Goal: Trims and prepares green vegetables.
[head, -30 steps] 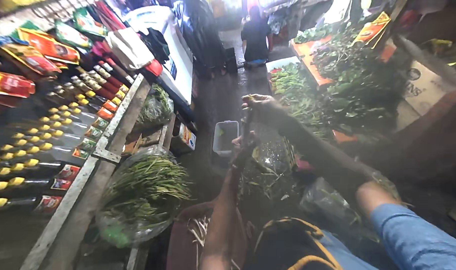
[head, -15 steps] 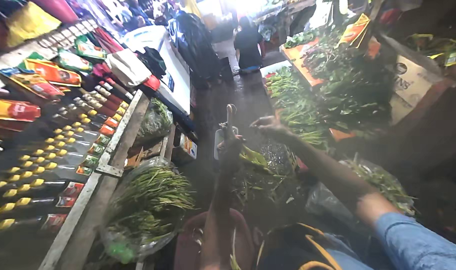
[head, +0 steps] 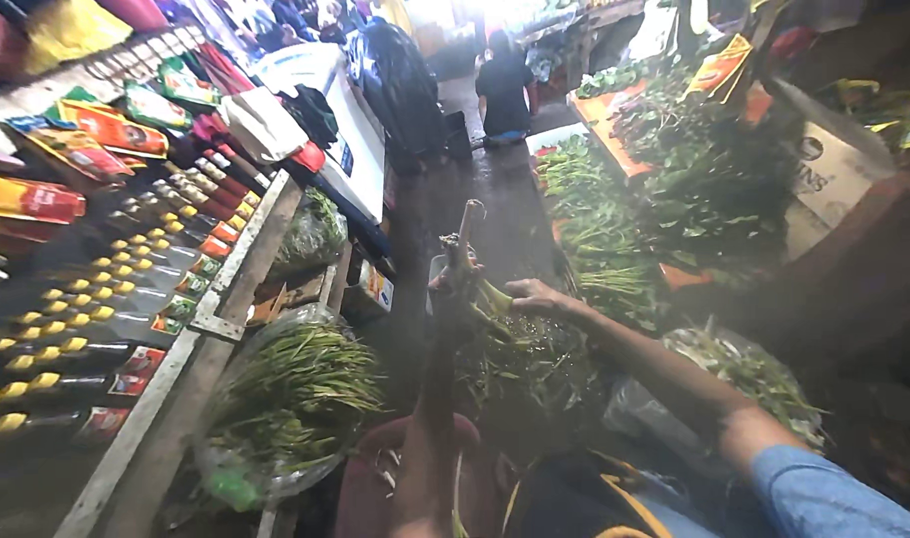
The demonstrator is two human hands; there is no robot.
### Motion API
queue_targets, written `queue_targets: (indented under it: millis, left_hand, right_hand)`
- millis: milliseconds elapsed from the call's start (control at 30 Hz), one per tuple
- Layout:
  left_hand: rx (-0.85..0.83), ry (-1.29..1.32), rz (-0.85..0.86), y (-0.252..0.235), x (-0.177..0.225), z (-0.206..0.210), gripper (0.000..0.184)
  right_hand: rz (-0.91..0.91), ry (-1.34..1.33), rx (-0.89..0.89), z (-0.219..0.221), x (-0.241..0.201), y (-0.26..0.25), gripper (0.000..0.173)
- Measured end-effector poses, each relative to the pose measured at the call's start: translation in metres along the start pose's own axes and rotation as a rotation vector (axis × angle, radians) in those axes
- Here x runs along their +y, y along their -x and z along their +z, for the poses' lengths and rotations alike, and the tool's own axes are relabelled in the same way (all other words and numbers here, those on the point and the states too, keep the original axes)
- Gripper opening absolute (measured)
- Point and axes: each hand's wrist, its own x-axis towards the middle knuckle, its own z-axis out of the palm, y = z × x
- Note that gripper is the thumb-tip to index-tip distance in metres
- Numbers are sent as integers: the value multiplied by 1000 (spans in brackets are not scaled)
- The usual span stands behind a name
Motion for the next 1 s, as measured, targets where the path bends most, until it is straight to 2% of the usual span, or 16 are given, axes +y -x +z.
queue_targets:
  millis: [100, 167, 367, 567, 733, 833, 933, 1000]
  left_hand:
    - [-60, -154, 101, -8, -30, -7, 22]
    - [-66, -97, 107, -11, -36, -1, 22]
    - [-93, -97, 18, -11, -49, 12, 16]
    - [-110, -64, -34, -11, -58, 15, 14]
    - [-74, -182, -83, -10, -58, 15, 16]
    - [-75, -141, -90, -7, -67, 12, 13]
    - [-130, -54, -68, -7, -85, 5, 10]
    - [-137, -4, -74, -5, -91, 0, 10]
  right_hand:
    - [63, -401, -80, -3, 10, 1, 15]
    - [66, -464, -143, -6, 12, 1, 17]
    - [-74, -151, -57, -8, 0, -5, 31]
    - [56, 87, -98, -17, -22, -6, 26]
    - [-6, 71, 67, -20, -25, -6, 15]
    - [-101, -23, 242, -32, -26, -6, 13]
    - [-196, -256, 398, -53, -46, 7, 16]
    - [-226, -497, 545, -69, -61, 19, 30]
